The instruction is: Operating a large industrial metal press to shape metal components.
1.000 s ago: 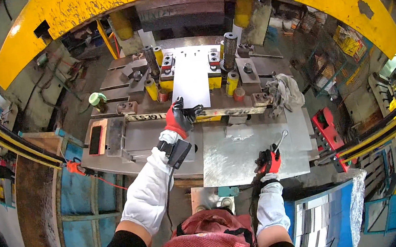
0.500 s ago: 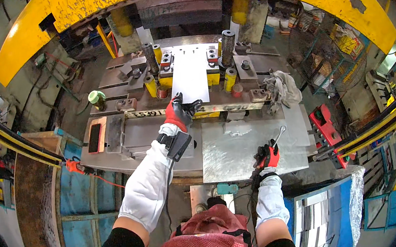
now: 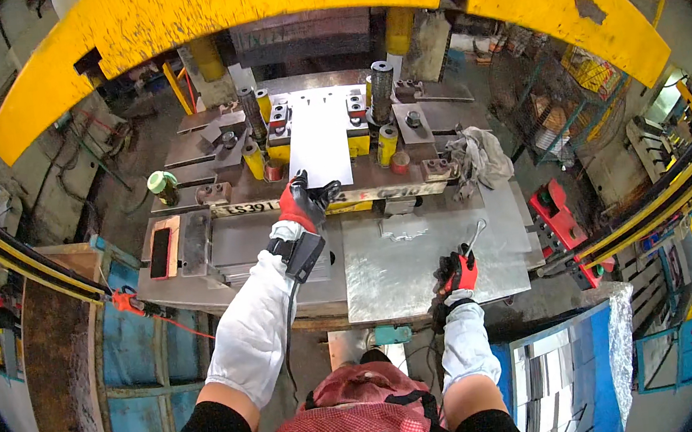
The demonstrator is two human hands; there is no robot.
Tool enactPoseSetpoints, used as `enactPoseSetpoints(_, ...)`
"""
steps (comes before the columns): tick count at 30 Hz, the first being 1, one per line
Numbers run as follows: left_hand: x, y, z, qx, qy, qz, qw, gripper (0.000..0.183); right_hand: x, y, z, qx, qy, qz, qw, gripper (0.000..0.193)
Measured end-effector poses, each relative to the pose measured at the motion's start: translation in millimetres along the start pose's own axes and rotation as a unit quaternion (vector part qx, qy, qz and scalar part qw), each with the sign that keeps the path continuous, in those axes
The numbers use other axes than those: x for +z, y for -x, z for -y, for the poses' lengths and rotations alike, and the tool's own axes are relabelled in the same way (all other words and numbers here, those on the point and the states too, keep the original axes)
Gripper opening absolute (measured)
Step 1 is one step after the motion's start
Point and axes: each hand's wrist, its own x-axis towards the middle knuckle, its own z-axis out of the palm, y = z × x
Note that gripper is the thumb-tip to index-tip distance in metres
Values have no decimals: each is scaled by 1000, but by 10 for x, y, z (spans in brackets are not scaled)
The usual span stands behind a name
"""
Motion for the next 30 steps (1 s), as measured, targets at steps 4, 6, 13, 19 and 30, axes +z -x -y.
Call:
enactPoseSetpoints(4, -35, -16, -53, -41, 2, -14, 999, 44, 33, 22, 2, -6, 6, -7, 1000, 43)
enactPoseSetpoints(6, -110, -37, -68, -32, -2, 2, 999, 41, 75, 69, 17, -4, 22, -15, 1000, 46)
enactPoseSetpoints(13, -424, -267, -86, -115, 121, 90, 982, 42, 127, 91, 32, 7, 27, -31, 999, 35)
enactPoseSetpoints(19, -492, -415, -31, -67, 61, 63, 994, 20, 81, -13, -13, -7, 1, -26, 1000, 37)
enactPoseSetpoints(30, 135, 230, -72, -5, -33, 20, 999, 30, 106, 76, 72, -14, 51, -31, 998, 43)
